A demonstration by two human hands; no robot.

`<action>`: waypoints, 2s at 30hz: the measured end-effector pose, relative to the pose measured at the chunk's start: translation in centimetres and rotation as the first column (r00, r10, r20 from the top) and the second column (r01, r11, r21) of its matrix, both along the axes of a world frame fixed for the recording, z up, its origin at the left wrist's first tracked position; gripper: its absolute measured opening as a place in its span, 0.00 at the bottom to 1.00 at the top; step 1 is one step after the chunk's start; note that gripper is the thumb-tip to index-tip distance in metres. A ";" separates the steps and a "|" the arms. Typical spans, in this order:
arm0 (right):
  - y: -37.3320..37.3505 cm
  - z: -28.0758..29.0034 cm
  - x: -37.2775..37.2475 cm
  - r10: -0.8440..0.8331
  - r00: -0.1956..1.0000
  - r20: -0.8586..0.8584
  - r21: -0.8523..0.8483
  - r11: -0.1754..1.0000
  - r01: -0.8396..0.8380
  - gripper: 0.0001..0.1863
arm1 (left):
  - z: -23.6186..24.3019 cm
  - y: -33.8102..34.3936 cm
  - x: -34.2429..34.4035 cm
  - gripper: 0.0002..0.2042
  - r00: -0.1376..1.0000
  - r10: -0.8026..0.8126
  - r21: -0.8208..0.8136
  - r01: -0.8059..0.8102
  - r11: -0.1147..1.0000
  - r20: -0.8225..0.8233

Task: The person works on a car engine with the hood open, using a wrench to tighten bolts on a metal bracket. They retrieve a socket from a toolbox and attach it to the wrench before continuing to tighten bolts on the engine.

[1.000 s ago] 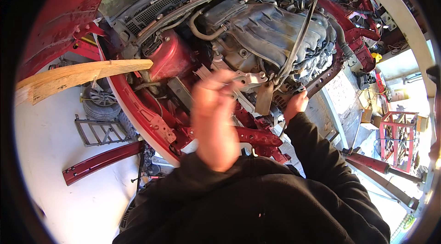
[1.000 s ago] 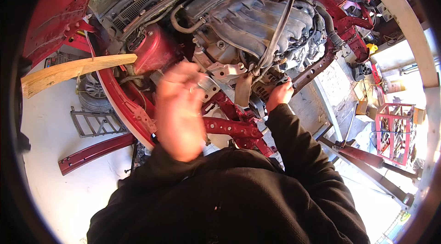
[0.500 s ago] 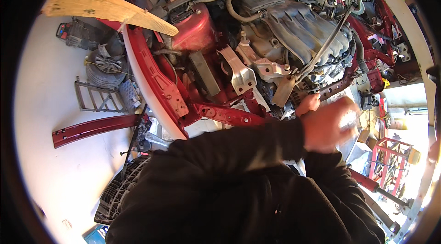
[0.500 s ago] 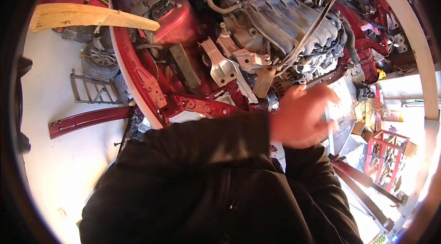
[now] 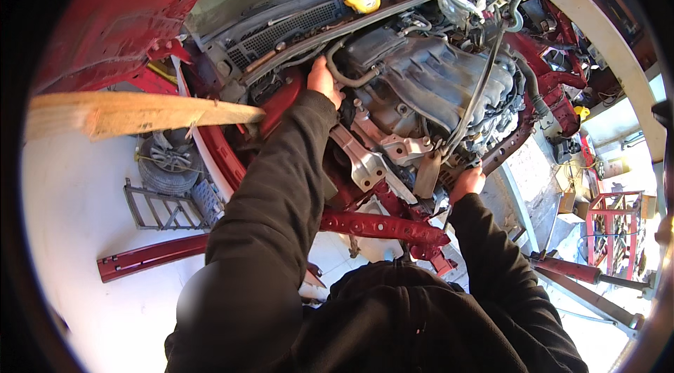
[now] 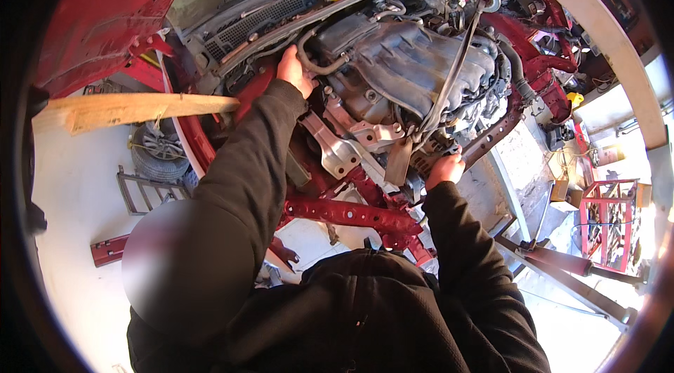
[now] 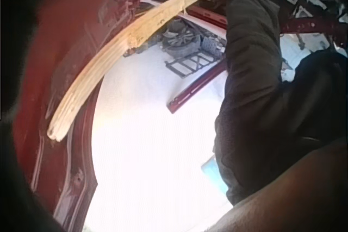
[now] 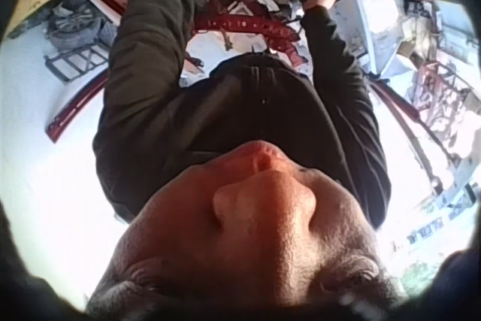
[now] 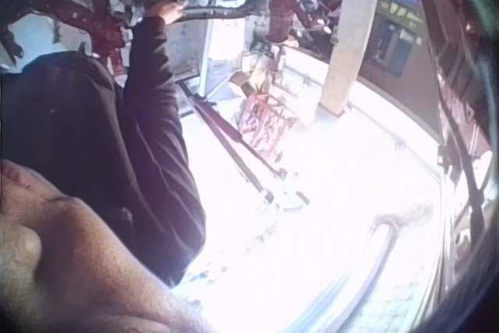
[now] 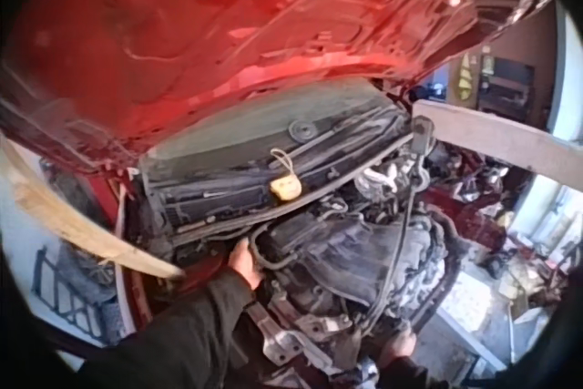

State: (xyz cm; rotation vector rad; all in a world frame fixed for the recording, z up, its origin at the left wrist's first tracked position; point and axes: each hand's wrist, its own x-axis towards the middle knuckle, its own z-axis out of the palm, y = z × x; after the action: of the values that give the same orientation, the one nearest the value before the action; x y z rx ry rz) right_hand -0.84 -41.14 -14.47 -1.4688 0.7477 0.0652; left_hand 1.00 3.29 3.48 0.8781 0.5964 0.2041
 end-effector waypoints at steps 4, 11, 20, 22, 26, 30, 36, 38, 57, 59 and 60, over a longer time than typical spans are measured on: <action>0.1 -0.6 0.1 -0.094 0.995 -0.028 -0.037 0.995 0.093 0.33 | -4.4 2.0 2.0 0.32 0.997 0.025 -0.114 -0.033 0.993 -0.071; 1.6 0.6 -1.4 -0.104 0.993 0.054 -0.262 0.958 0.115 0.23 | -7.5 1.1 4.9 0.27 0.945 -0.050 0.044 0.037 0.998 0.322; 1.7 -3.3 -0.5 -0.117 0.993 0.032 -0.336 0.934 0.122 0.23 | -3.9 -0.3 4.5 0.29 0.932 -0.089 -0.050 0.114 0.992 0.352; 1.3 -5.0 -0.4 -0.120 0.989 0.085 -0.266 0.954 0.139 0.22 | -3.6 -0.5 4.5 0.28 0.920 -0.104 -0.052 0.133 0.990 0.379; 0.5 -7.5 0.0 -0.119 0.991 0.055 -0.143 0.982 0.126 0.22 | -3.5 -0.5 4.7 0.28 0.929 -0.052 -0.066 0.082 0.994 0.367; 1.0 -7.6 -0.1 -0.098 0.985 0.140 -0.064 0.992 0.108 0.17 | -3.7 0.0 5.0 0.27 0.939 0.010 -0.087 0.021 0.996 0.345; 3.4 -3.7 -1.4 -0.118 0.986 0.119 -0.221 0.965 0.143 0.19 | -3.6 1.3 5.1 0.28 0.938 -0.069 0.055 0.054 0.997 0.341; 3.6 -2.6 -1.5 -0.117 0.987 0.113 -0.200 0.970 0.138 0.19 | -3.7 1.8 5.1 0.29 0.943 -0.094 0.050 0.083 0.995 0.320; 3.1 0.1 -1.2 -0.120 0.988 0.096 -0.393 0.907 0.149 0.22 | -5.0 1.1 5.7 0.31 0.959 -0.126 -0.072 0.149 0.986 0.255; 3.2 0.6 -1.4 -0.114 0.989 0.095 -0.384 0.913 0.142 0.22 | -4.9 0.9 5.7 0.31 0.953 -0.132 -0.025 0.144 0.989 0.274; 3.3 0.7 -1.5 -0.108 0.990 0.092 -0.391 0.910 0.136 0.22 | -4.7 0.8 5.8 0.31 0.956 -0.118 -0.040 0.133 0.990 0.267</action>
State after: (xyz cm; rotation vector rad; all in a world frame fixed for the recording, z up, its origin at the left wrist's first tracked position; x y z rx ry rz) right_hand -2.39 -37.85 -13.75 -1.7951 0.8272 -0.2466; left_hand 6.79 4.08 -1.26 0.8135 0.2946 0.1845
